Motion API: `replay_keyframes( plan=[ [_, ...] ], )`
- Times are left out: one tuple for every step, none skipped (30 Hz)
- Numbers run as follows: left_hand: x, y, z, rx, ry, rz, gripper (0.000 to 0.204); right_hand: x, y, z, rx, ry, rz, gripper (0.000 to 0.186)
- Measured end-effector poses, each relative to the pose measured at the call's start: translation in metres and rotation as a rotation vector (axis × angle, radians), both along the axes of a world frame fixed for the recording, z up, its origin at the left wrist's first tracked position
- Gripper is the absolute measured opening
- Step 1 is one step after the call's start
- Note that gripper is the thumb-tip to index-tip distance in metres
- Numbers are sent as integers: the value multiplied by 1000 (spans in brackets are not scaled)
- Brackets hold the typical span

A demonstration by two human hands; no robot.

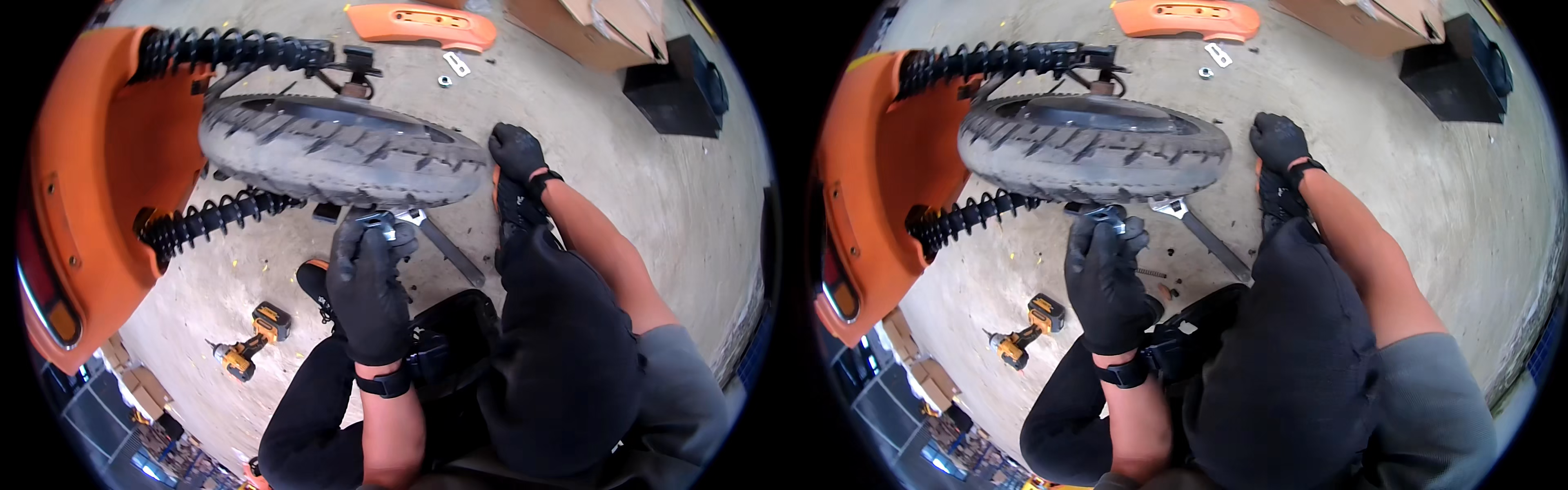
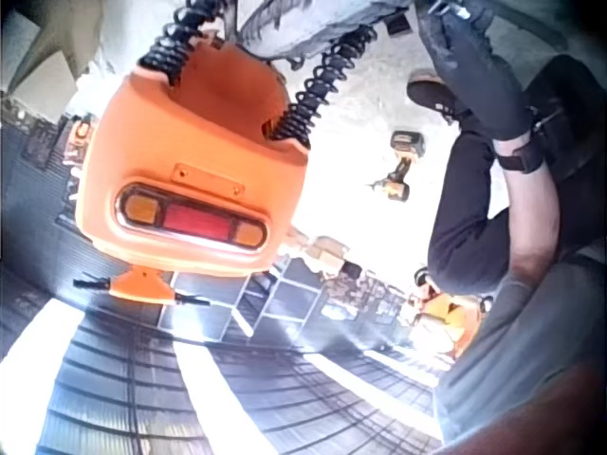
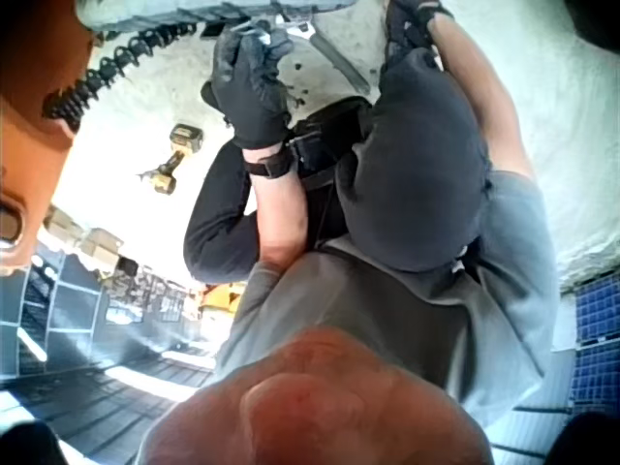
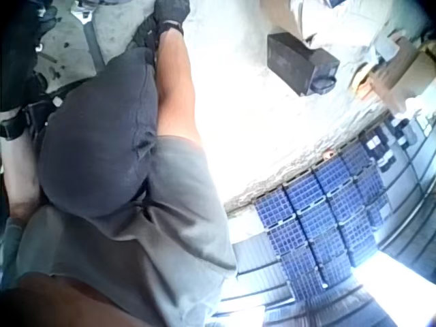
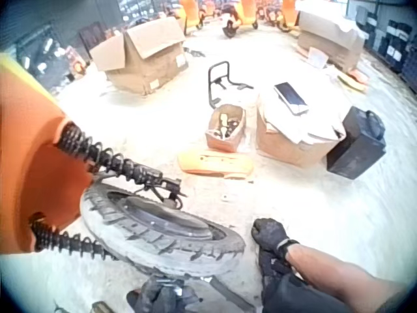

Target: The person works on a scooter wheel on the floor, handling a metal bracket and then moving to a box to handle a larger wheel and motor assembly by hand.

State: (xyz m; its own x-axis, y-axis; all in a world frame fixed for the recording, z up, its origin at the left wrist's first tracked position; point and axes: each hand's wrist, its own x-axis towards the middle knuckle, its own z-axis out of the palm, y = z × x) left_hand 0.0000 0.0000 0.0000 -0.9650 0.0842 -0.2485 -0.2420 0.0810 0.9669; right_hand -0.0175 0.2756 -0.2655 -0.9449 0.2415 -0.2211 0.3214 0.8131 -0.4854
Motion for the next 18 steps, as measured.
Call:
replay_keyframes(
  plan=[
    [-2,-1,3,-29,0,6,19,1,-5,1,2,32,-18,24],
    [3,6,-1,-37,2,28,18,4,5,7,21,22,-19,23],
    [8,11,-6,-57,25,23,19,7,16,9,33,10,-11,24],
    [7,8,-7,-103,54,0,19,8,12,8,20,5,-23,25],
    [7,7,-8,-149,84,-22,19,7,8,7,6,1,-34,25],
    [7,11,-5,-91,14,46,20,5,7,6,2,-26,-35,26],
    [7,8,-9,-124,49,16,20,4,6,7,-7,-34,-45,26],
    [6,3,-14,-156,83,-11,20,4,6,7,-16,-41,-53,26],
    [5,3,-13,-81,37,15,20,3,5,7,-28,-46,-53,26],
    [5,3,-11,-7,-11,43,20,3,4,5,-18,-41,-54,25],
    [4,4,-9,49,-62,80,20,5,4,5,-17,-37,-57,25],
    [3,5,-8,107,-111,120,20,5,4,6,-16,-31,-59,26],
    [3,5,-7,165,-160,160,20,5,4,6,-14,-24,-60,26],
    [3,5,-7,154,-137,157,22,4,4,7,-15,-37,-59,26],
    [3,5,-7,142,-115,154,25,4,5,7,-16,-50,-57,26],
    [3,5,-7,130,-92,152,27,4,5,8,-17,-63,-55,26],
    [3,6,-6,115,-93,160,28,4,5,9,-18,-61,-54,25],
    [2,7,-4,99,-93,168,29,4,6,8,-20,-59,-51,25]
  ],
)
